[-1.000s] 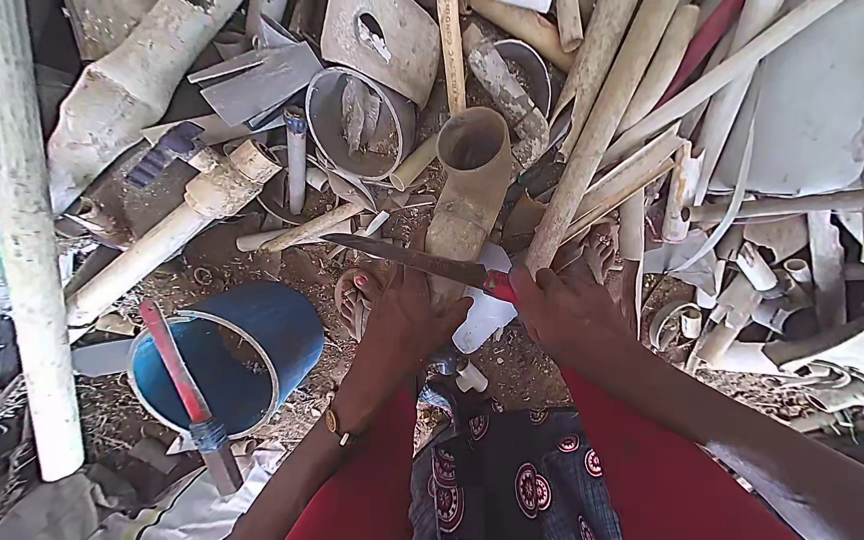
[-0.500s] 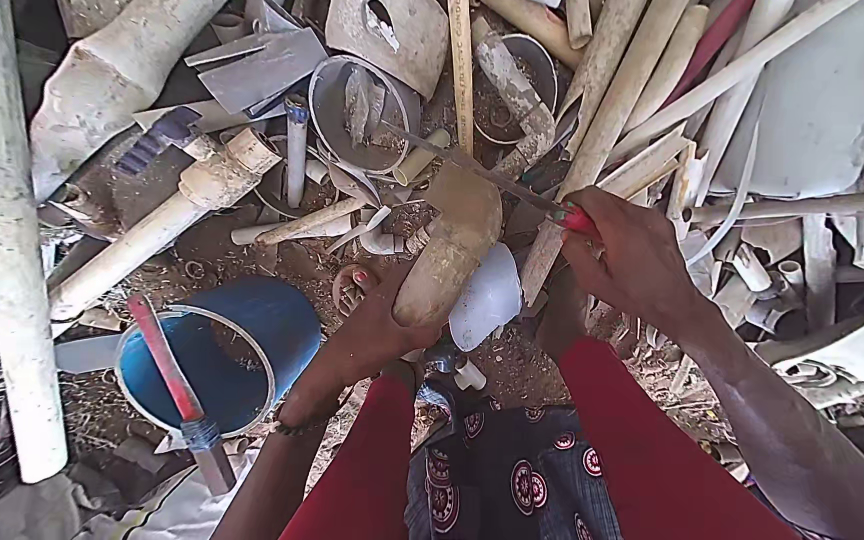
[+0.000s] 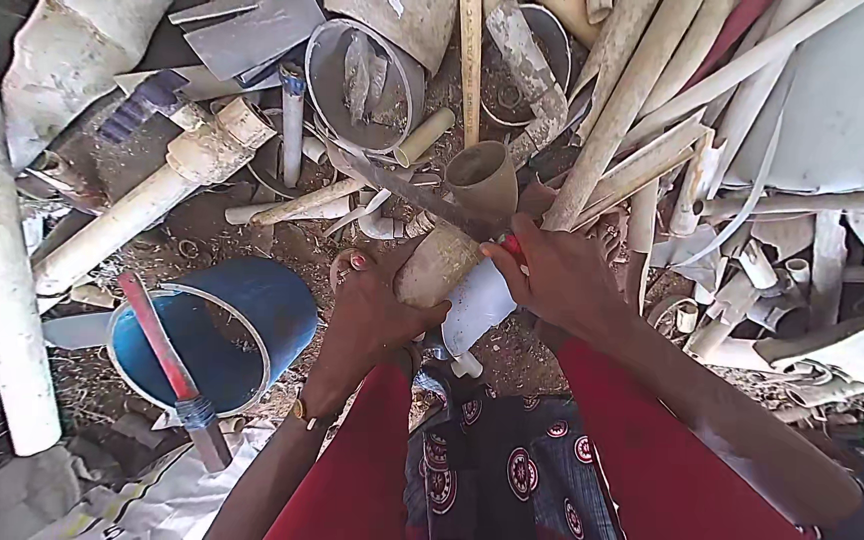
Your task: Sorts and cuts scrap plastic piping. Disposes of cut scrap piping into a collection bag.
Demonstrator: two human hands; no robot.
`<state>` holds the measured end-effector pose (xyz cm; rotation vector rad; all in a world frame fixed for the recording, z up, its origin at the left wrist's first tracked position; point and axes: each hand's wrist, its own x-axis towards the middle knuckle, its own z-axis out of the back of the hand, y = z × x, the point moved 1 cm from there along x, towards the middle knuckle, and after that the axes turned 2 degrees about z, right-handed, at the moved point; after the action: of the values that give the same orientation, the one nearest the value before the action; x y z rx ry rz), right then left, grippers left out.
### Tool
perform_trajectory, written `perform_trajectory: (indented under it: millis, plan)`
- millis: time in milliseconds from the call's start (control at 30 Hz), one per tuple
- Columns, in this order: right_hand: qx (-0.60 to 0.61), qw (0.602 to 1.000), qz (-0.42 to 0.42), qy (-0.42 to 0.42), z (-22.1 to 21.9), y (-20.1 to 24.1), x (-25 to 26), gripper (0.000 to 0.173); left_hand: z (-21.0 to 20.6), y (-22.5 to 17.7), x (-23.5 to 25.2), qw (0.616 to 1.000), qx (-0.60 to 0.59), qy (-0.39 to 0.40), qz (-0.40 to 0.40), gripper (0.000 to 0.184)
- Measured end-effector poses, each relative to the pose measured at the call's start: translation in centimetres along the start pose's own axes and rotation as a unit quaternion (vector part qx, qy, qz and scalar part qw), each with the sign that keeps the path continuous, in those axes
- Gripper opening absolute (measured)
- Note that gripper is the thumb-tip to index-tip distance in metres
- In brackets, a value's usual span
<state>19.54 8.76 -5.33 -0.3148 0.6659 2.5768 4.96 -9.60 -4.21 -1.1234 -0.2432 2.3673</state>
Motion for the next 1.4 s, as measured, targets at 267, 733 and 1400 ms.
perform_trajectory:
  millis: [267, 733, 1400]
  plan:
    - [-0.007, 0.999, -0.011, -0.034, -0.1, -0.3, 0.3, 0.048, 0.2, 0.5, 0.7, 0.998, -0.023, 0.045, 0.036, 0.091]
    - [0.059, 0.995, -0.078, -0.011, -0.5, -0.6, -0.8, 0.054, 0.2, 2.0, 1.4, 0.987, -0.107, 0.099, 0.069, 0.091]
    - [0.156, 0.984, -0.082, -0.029, 0.9, -1.1, -0.1, 0.051, 0.3, 2.7, 1.6, 0.976, -0.161, 0.126, 0.078, 0.084]
